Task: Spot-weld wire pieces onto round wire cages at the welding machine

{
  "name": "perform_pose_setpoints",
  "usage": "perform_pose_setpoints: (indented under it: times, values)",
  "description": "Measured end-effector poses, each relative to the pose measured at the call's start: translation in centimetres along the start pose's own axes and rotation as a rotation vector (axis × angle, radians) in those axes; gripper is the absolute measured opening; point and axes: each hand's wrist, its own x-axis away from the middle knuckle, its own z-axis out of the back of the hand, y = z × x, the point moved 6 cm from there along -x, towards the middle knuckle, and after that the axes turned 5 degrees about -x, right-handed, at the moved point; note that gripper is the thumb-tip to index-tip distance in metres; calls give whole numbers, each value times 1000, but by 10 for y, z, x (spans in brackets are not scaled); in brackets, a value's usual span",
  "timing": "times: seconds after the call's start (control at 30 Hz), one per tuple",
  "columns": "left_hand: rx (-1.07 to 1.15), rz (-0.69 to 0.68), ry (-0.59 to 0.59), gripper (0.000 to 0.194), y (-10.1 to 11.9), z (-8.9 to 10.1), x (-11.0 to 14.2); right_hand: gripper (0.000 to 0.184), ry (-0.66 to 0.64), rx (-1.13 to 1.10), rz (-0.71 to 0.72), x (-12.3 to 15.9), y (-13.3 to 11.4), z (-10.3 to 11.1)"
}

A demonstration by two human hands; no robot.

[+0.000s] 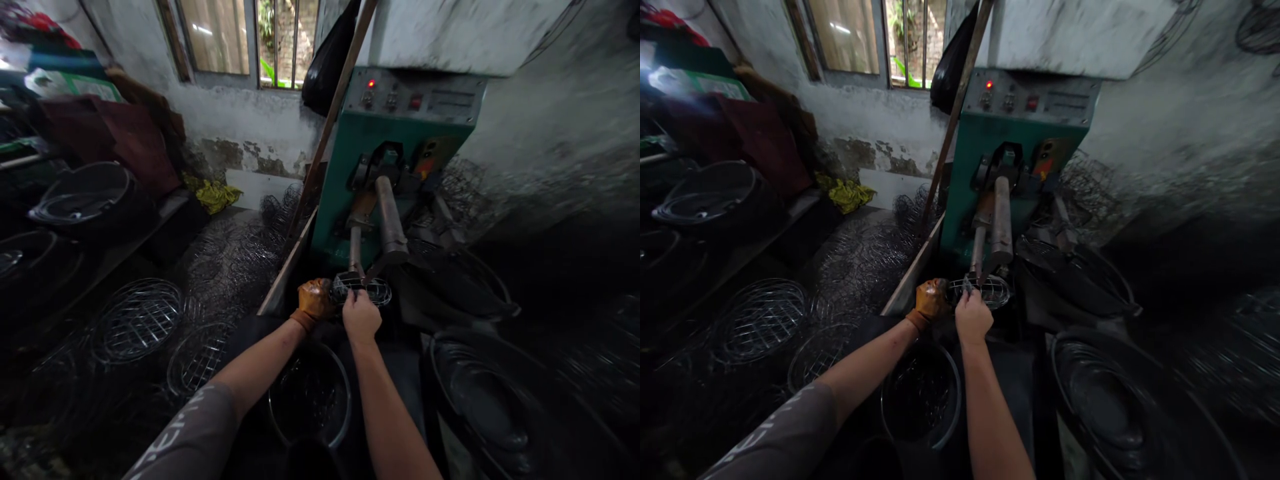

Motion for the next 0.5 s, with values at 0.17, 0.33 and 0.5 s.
perform_pose_setpoints:
  times: [0.17,0.33,0.5]
  values:
    - [-38,29,-13,45,0,-4,1,34,-98,36,41,3,-8,3]
    - [2,-20,-30,71,-2,0,4,32,-117,11,132,8,6,19]
    - [-57,4,41,67,-9,5,5,35,-96,-6,-273,12,165,22]
